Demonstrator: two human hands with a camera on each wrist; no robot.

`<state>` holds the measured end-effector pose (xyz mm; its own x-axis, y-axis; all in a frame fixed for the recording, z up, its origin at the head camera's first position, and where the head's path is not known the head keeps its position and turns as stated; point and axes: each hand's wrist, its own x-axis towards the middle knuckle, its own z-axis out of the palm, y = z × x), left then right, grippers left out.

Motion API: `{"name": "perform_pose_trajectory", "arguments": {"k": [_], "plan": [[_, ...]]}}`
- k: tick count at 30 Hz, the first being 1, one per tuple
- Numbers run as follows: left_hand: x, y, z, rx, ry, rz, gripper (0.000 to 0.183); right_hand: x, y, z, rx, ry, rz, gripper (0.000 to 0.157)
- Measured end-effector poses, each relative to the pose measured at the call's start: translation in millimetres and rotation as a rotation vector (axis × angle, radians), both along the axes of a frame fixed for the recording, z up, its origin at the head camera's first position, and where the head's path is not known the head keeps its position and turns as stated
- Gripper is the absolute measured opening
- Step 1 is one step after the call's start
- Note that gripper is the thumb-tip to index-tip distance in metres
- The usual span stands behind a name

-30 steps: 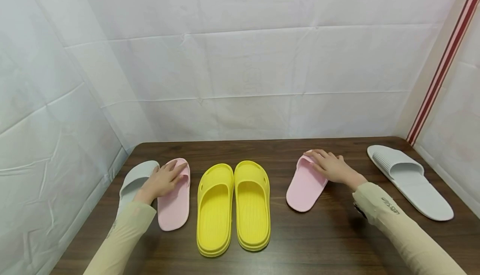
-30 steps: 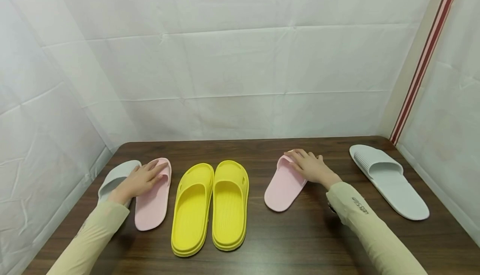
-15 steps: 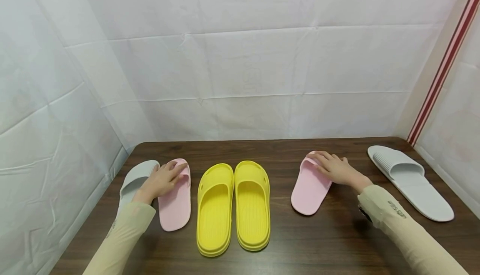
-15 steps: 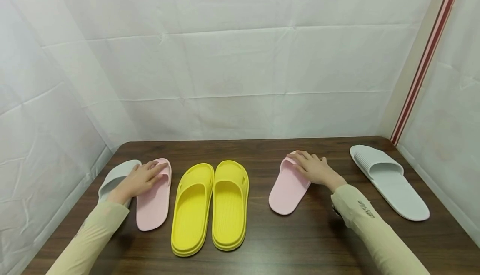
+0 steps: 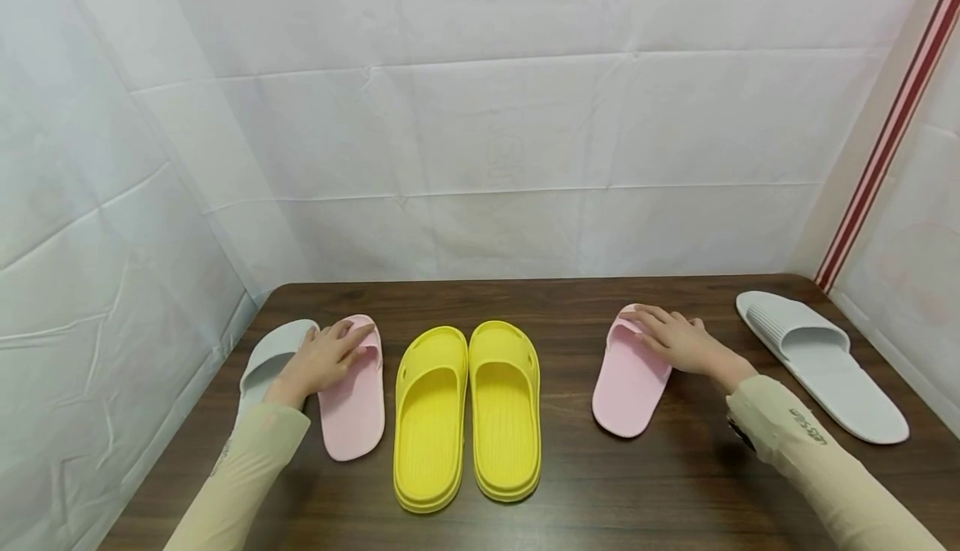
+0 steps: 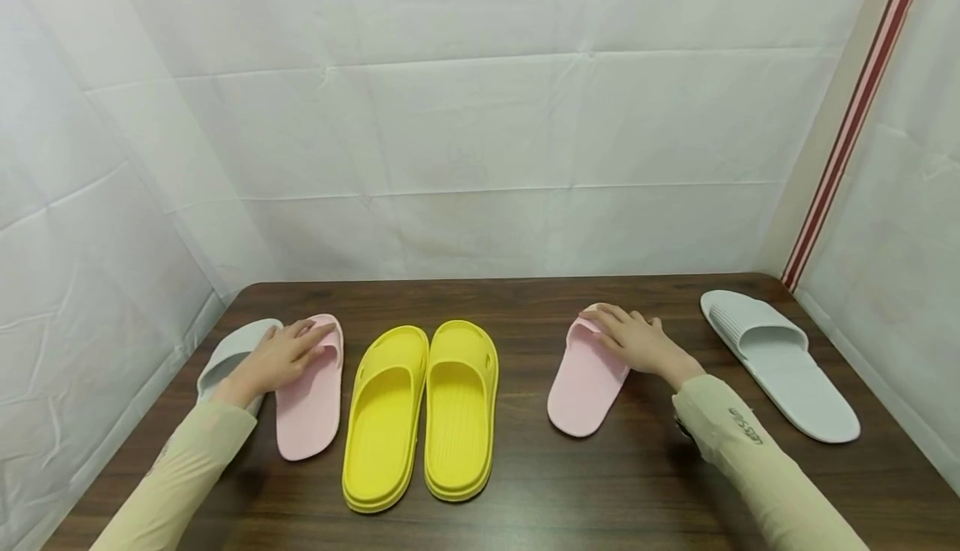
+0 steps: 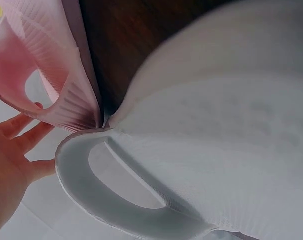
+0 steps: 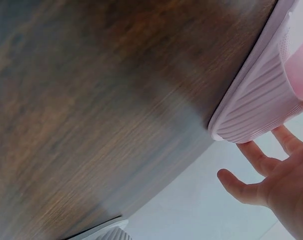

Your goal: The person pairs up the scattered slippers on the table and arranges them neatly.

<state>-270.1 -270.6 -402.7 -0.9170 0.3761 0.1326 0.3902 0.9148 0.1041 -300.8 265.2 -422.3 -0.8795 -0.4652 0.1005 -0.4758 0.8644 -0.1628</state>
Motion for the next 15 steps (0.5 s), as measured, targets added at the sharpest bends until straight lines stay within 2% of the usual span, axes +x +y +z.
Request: {"name": "perform_pose_trajectory", "arguments": {"k": [15], "plan": [[0.3,2,2.6,0.003,-0.018,0.008,0.04,8.0,11,1.1,-0.046,-0.049,0.002,0.037]]}}
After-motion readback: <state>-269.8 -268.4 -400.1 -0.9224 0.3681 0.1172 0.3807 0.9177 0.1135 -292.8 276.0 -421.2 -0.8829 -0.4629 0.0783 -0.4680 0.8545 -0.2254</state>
